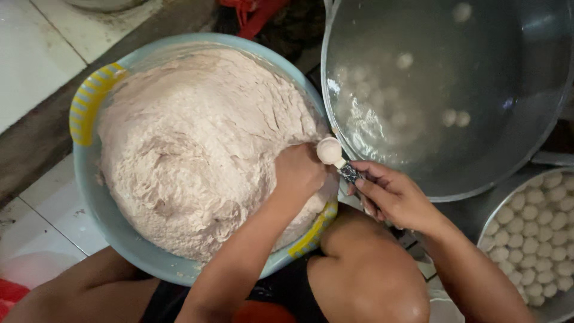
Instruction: The person sits on the floor beside a large basin of dough and a pot of hot water. They scoop portions of dough with a spoon, shape and release balls into the water by hand, and the formed balls accumulate in pots of water alongside trays of already formed balls.
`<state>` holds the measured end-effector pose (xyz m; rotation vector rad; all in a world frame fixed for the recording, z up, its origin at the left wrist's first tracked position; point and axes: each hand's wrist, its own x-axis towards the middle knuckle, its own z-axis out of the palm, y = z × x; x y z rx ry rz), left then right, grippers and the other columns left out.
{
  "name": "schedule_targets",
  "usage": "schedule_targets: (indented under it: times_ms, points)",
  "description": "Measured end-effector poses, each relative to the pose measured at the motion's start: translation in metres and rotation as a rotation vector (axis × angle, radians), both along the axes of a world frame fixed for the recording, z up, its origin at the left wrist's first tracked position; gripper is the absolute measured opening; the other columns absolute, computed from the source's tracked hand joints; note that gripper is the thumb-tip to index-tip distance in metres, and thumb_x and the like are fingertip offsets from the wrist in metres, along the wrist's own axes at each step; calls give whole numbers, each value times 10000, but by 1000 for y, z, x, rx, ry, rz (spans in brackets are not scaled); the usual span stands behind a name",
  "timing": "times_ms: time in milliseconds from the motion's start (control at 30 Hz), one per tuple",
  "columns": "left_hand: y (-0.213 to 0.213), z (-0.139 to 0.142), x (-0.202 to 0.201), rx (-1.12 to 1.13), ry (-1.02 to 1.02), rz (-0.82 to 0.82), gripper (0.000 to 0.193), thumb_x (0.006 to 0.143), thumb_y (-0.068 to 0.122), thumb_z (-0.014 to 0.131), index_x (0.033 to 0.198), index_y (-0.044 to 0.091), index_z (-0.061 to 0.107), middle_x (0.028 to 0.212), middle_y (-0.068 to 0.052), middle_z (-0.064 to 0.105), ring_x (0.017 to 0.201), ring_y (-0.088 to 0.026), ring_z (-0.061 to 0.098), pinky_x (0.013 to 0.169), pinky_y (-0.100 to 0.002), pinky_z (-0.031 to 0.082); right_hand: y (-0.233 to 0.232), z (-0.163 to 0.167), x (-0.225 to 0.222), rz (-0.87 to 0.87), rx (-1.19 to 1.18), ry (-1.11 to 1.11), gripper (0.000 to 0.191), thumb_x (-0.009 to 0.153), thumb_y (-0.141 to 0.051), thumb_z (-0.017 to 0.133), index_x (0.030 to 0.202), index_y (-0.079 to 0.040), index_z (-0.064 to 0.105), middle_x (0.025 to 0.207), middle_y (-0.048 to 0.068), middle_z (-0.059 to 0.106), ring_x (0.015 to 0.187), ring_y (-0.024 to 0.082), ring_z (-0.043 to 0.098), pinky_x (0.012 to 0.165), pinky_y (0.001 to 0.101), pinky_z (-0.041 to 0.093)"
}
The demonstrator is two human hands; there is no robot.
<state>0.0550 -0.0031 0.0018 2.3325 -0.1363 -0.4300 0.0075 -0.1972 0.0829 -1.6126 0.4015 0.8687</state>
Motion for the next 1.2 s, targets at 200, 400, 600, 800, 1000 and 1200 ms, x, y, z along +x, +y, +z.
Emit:
schedule_targets:
  times_ms: [200,400,600,800,1000,1200]
  points:
    - [55,6,56,330,51,156,504,972,494,564,914,22,730,922,-225,734,838,-419,716,746,-531,550,-14,-7,27,-96,17,-68,402,997,-144,521,1381,-35,564,919,32,711,552,78,544,423,248,412]
    - [63,20,121,145,-327,307,684,791,572,636,995,-79,688,917,-268,729,901,-432,700,797,-511,539,-26,-15,83,-285,-135,-218,388,984,-92,570,1359,6,594,973,89,689,603,122,566,488,287,446]
    - [23,23,87,272,-271,66,690,1027,579,507,963,-77,712,765,-236,681,878,-405,715,879,-550,524,-35,-15,111,-22,-810,-518,502,901,-93,652,1391,-32,564,1047,171,685,738,243,693,587,406,547]
    - [8,14,37,107,-85,60,483,1009,449,546,794,55,727,783,-215,711,757,-407,699,729,-506,557,-44,-22,107,36,-887,-780,364,993,-105,668,1339,-7,607,999,159,719,810,251,704,726,396,551]
    - [6,6,22,-374,-499,190,162,909,213,733,853,75,670,798,-131,704,737,-347,686,681,-437,555,-28,-7,50,-91,-279,-396,272,994,-71,552,1250,-11,621,866,19,621,696,75,565,595,258,471]
    - [3,-12,17,-302,-586,47,236,795,227,790,906,46,688,771,-125,704,664,-354,678,592,-452,532,6,16,19,144,-409,-372,428,945,-121,612,1370,-69,600,900,40,764,706,79,629,621,262,532]
